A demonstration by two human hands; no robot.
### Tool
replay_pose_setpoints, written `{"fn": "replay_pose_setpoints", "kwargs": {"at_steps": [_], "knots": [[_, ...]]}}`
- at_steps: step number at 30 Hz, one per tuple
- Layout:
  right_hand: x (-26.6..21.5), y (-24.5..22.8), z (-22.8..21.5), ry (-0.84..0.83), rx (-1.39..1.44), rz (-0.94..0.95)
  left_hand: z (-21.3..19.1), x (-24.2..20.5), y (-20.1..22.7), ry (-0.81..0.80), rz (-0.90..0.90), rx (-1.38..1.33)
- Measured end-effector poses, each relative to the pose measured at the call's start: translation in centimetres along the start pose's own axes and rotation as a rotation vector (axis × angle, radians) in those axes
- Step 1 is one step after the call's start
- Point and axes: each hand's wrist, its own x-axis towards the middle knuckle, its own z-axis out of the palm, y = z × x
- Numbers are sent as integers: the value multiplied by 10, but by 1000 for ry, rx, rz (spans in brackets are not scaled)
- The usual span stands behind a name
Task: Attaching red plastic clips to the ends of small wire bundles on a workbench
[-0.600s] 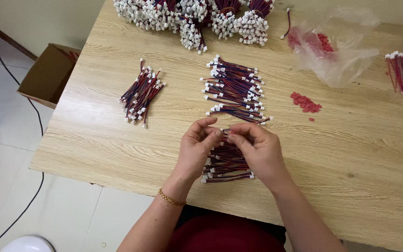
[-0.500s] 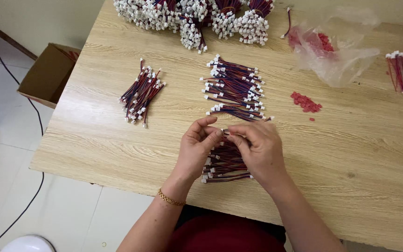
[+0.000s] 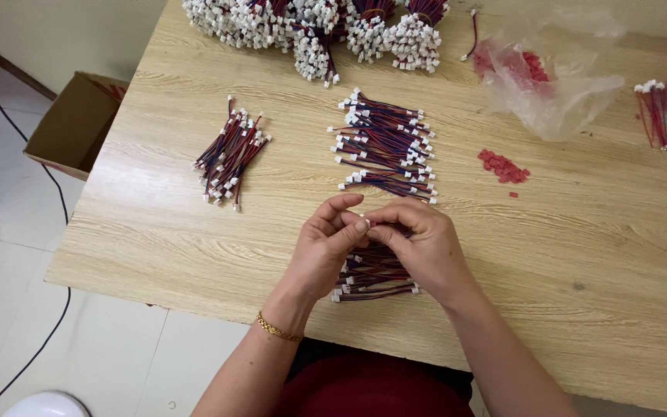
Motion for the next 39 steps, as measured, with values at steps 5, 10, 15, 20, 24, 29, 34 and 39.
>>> {"fn": "replay_pose_setpoints", "kwargs": {"at_steps": [5,10,15,20,24,29,34,39], "knots": [[-3,3,3,27,62,67,2,-1,5,-27,3,9],[-4,4,7,74,28,-15,1,-1,3,-29,-10,-15],[0,11,2,44,49,-92,5,4,11,-26,15,-47],[0,16,-9,-98,251,110,5,1,23,-129,-9,122],[-4,30,-6,-124,287,212,0,-1,21,-197,-27,248],[11,19,2,-102,-12,148,22,6,69,-173,-52,620],[11,56,17,-116,-317,57,-35,108,58,-39,275,1430],[-6,70,-6,-20,-222,82,-51,175,43,-5,345,1770]]}}
